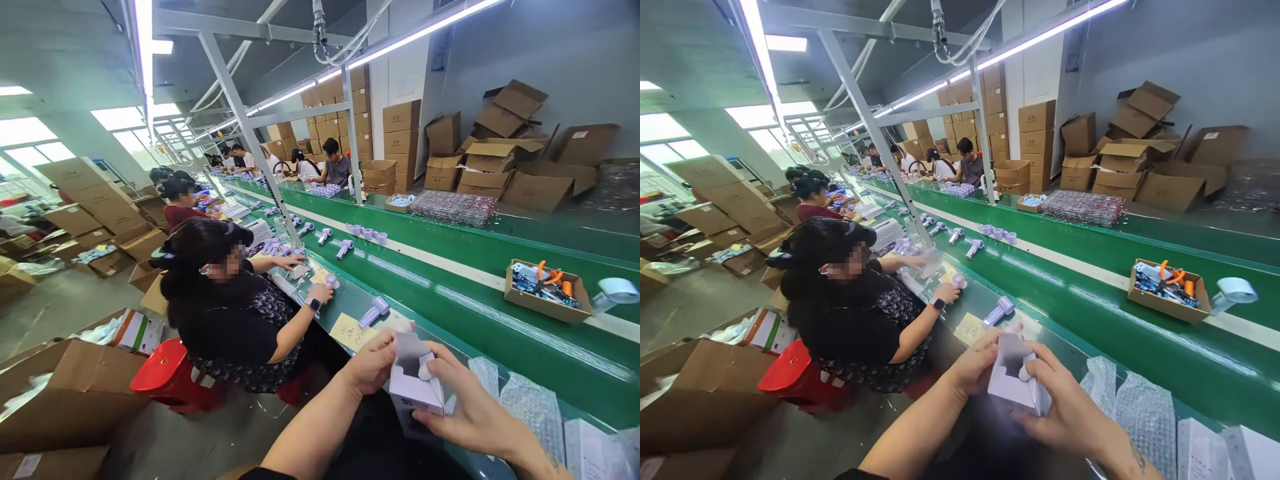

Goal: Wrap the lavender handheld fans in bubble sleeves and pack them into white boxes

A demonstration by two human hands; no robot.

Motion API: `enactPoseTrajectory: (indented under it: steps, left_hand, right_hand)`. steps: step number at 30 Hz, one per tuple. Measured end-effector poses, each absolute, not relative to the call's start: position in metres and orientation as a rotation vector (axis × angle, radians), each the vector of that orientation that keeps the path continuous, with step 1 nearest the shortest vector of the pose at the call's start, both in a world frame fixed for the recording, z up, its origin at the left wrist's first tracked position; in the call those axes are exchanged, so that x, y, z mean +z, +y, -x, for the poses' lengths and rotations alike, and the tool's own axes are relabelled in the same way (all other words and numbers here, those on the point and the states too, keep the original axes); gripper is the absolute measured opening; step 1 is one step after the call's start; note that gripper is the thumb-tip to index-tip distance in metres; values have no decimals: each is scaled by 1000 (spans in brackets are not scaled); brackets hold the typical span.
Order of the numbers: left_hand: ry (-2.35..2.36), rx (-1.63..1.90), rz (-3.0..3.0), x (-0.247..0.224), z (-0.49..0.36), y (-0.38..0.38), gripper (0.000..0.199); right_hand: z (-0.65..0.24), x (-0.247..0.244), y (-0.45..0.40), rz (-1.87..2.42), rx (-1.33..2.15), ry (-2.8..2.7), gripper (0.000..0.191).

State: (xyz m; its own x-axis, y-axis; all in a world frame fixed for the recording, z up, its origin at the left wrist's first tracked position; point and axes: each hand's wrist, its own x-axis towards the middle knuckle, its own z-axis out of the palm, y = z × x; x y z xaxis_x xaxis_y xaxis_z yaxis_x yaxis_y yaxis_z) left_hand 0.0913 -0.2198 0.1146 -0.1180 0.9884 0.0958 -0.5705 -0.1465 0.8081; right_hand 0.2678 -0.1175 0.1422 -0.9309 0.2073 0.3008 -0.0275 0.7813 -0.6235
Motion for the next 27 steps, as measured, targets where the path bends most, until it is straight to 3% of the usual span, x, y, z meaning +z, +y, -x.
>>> enactPoseTrajectory:
  steps: [5, 8, 11, 13, 15, 18, 20, 23, 27]
  left_hand:
    - [801, 1397, -931, 122, -89, -218, 70]
    - [992, 1502, -814, 122, -100, -206, 55]
    - [1135, 1737, -622, 114, -118, -196, 35]
    - [1237, 1815, -660, 110, -125, -199, 32]
    - [1307, 1730, -929, 109, -122, -208, 34]
    - [1061, 1373, -1265, 116, -104, -217, 43]
    - [755, 1208, -1179, 121, -95, -213, 51]
    - [572, 1259, -907, 123, -103, -204, 56]
    - [681, 1388, -738, 122, -130, -210, 57]
  right_hand:
    - [-268, 157, -111, 159, 1110, -2713, 31]
    - [-265, 150, -111, 255, 1051, -2729, 39]
    - [-264, 134, -123, 514, 833, -2687, 64]
    - [-266, 122, -135, 629, 682, -2607, 79]
    - [-271, 114, -144, 642, 637, -2536, 82]
    - [-284, 112, -152, 549, 706, -2519, 86]
    - [-291, 115, -155, 504, 693, -2491, 90]
    - [-299, 118, -161, 562, 571, -2396, 90]
    - [-309, 119, -168, 580, 605, -2453, 93]
